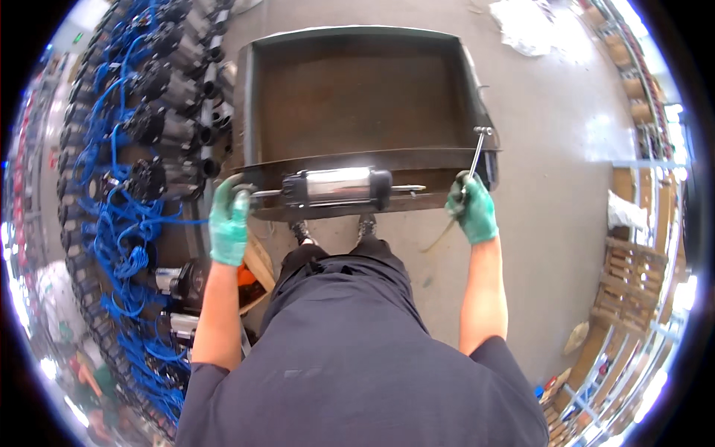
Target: The person tests submersible pumps by picking them up from a table, connecting an air line to each pump, submerging it into a water tank, and removing it.
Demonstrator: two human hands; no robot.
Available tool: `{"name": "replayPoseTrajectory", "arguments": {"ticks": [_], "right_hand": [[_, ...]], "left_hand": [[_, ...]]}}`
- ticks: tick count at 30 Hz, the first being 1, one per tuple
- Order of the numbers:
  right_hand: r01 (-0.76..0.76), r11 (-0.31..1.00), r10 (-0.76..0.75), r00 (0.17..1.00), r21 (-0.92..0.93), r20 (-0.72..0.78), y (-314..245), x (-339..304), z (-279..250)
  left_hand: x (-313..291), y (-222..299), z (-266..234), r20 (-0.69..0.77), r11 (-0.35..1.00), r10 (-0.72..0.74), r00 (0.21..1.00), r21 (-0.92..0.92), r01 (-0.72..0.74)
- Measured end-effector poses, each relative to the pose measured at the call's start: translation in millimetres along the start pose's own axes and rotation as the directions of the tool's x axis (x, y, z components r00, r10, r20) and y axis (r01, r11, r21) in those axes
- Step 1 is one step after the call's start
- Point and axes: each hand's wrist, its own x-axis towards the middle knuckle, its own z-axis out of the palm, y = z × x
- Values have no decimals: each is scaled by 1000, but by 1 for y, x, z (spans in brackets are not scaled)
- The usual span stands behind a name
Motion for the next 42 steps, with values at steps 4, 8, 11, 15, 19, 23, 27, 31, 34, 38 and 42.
{"name": "replayPoseTrajectory", "arguments": {"ticks": [4, 8, 11, 15, 19, 23, 27, 31, 34, 38, 42], "right_hand": [[280, 838, -66, 904, -468, 422, 49, -36, 119], [597, 584, -157, 748, -550, 644, 116, -32, 192], [659, 487, -140, 707, -573, 693, 145, -29, 223], [790, 212, -71, 599, -575, 797, 126, -32, 229], [691, 79, -338, 697, -719, 633, 76, -14, 210], [593, -310, -200, 724, -744, 660, 47, 22, 182], [554, -210, -224, 775, -806, 591, 49, 34, 173], [529, -100, -331, 781, -843, 530, 55, 36, 175], [514, -99, -342, 787, -852, 514, 57, 36, 177], [519, -117, -349, 777, -847, 524, 55, 37, 180], [516, -117, -350, 778, -849, 521, 55, 38, 176]], "left_hand": [[-4, 42, 38, 137, 972, 132, 982, -214, -101], [-5, 56, 50, 189, 947, 119, 975, -315, -55], [1, 45, 45, 52, 979, 68, 996, -198, -56], [15, -7, -4, -145, 686, -542, 828, -645, 336], [27, -75, -49, -129, 630, -686, 716, -598, 495], [45, -112, -56, -28, 656, -678, 734, -472, 589], [61, -112, -47, 0, 650, -701, 714, -414, 638], [65, -114, -49, 53, 636, -714, 698, -368, 678], [66, -111, -51, 79, 637, -709, 701, -354, 684], [68, -105, -58, 147, 634, -704, 695, -313, 708], [71, -100, -55, 155, 641, -710, 687, -263, 721]]}}
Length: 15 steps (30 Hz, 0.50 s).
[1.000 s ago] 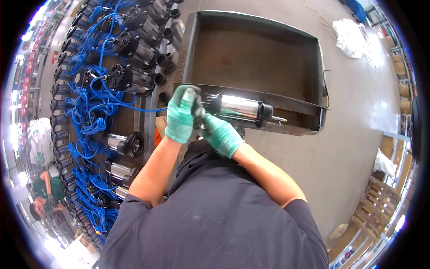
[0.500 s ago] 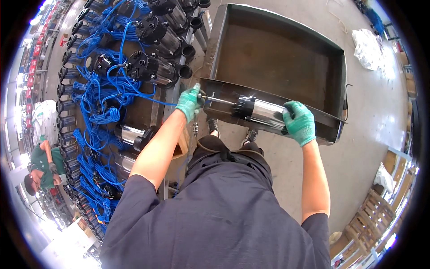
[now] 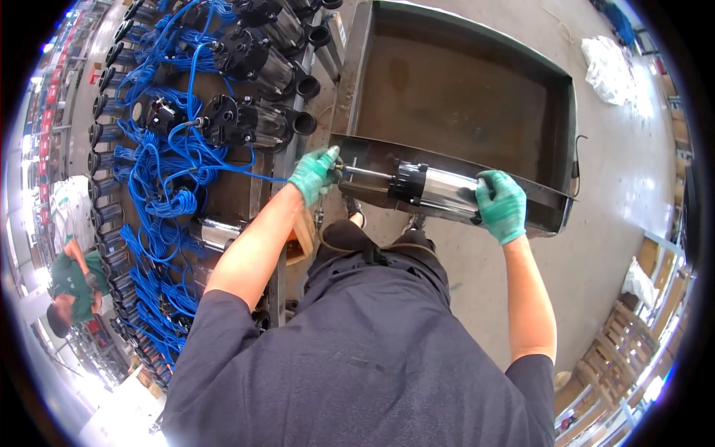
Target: The person tests submersible pumps by picking them up from a table, connecting an air line to each pump, submerging it into a water tank, and removing it.
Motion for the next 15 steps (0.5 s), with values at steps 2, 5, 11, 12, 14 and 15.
{"name": "replayPoseTrajectory", "arguments": {"ticks": [2, 5, 11, 12, 14, 15], "right_hand": [[-4, 1000, 4, 1000, 4, -1, -1, 2, 0], [-12, 1000, 12, 1000, 11, 6, -2, 2, -1], [-4, 1000, 5, 1000, 25, -17, -3, 2, 0], [-5, 999, 6, 1000, 34, -26, -5, 1, 0], [-18, 999, 19, 999, 33, -27, -8, 0, 2], [-27, 999, 28, 999, 31, -33, -8, 1, 2]], "left_hand": [[1, 1, -2, 10, 1000, 4, 1000, -9, -4], [2, -1, -5, 48, 1000, -4, 999, 11, 3], [4, -1, 0, 17, 997, 2, 1000, 82, -4], [4, -1, 3, 3, 995, 12, 1000, 95, -13], [1, -1, 5, -9, 994, 19, 1000, 108, -18], [-2, 3, 7, -15, 994, -6, 1000, 109, 7]]}}
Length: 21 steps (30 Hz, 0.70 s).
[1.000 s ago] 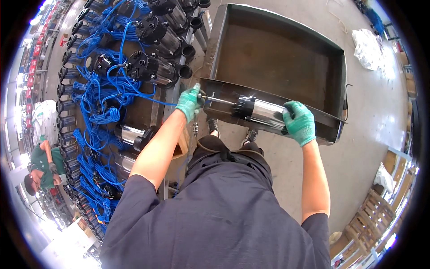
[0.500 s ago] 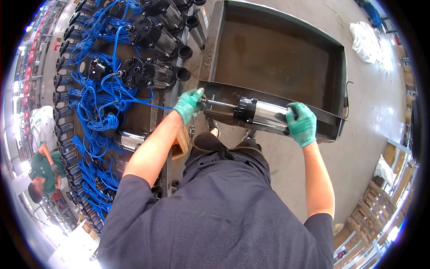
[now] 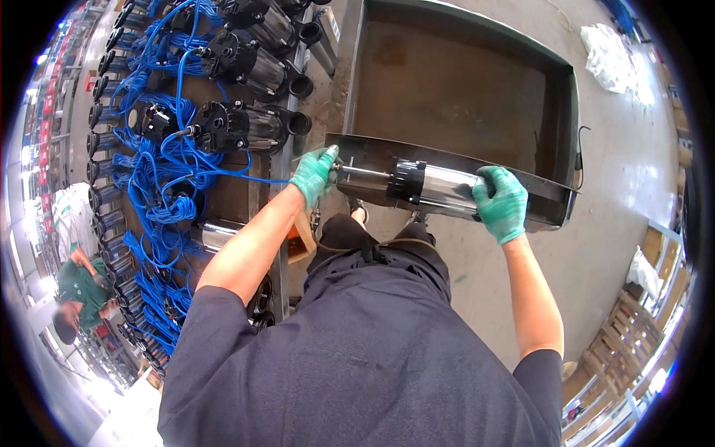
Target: The person tests submersible pumps by picking them up from a table, connecting an air line to each pump, submerging it into a water tank, and removing it.
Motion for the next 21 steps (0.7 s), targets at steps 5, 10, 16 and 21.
{"name": "replayPoseTrajectory", "arguments": {"ticks": [5, 10, 16, 21], "right_hand": [[37, 999, -37, 999, -12, -40, 4, 0, 4], [44, 999, -44, 998, -8, -42, 4, 1, 3], [87, 996, -84, 995, -37, 57, 11, -7, -8], [369, 928, -372, 922, -49, -108, -18, -23, -20]], "left_hand": [[2, -1, 0, -2, 1000, -17, 1000, -14, 17], [2, -1, 1, -16, 999, -26, 1000, -19, 25], [-11, -2, 0, -128, 991, 78, 989, -99, -91], [-30, 18, 28, -47, 751, 312, 949, -599, -277]]}}
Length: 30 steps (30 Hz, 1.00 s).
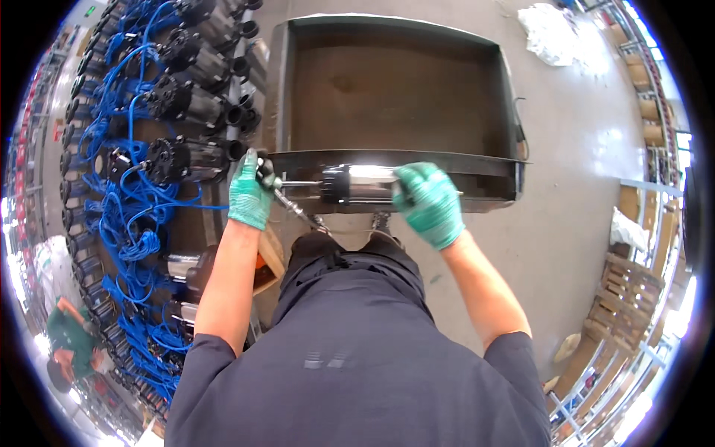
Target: The person tests submersible pumps by picking them up from a table, connecting an air line to each pump, submerging it into a water tank, and removing it.
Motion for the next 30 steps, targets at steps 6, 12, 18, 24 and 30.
{"name": "replayPoseTrajectory", "arguments": {"ticks": [6, 12, 18, 24, 30], "right_hand": [[-614, 673, 429, 778, 412, 459, -27, -40, -5], [-710, 672, 721, 692, 211, 31, 76, -127, -82], [-882, 452, 881, 465, -131, -87, 237, -226, -97], [-883, 468, 862, 464, -32, -203, 310, -267, -73], [-788, 552, 748, 612, -272, -256, 280, -233, -68]], "left_hand": [[-73, -59, 181, 420, 992, -104, 902, -28, 127], [-106, -76, 179, 685, 777, 9, 728, 453, -436], [-85, -68, 57, 348, 624, 297, 889, 634, -456], [-69, -49, -8, 318, -194, 346, 883, 945, -264], [-41, -9, -47, 139, -675, 154, 978, 738, 2]]}}
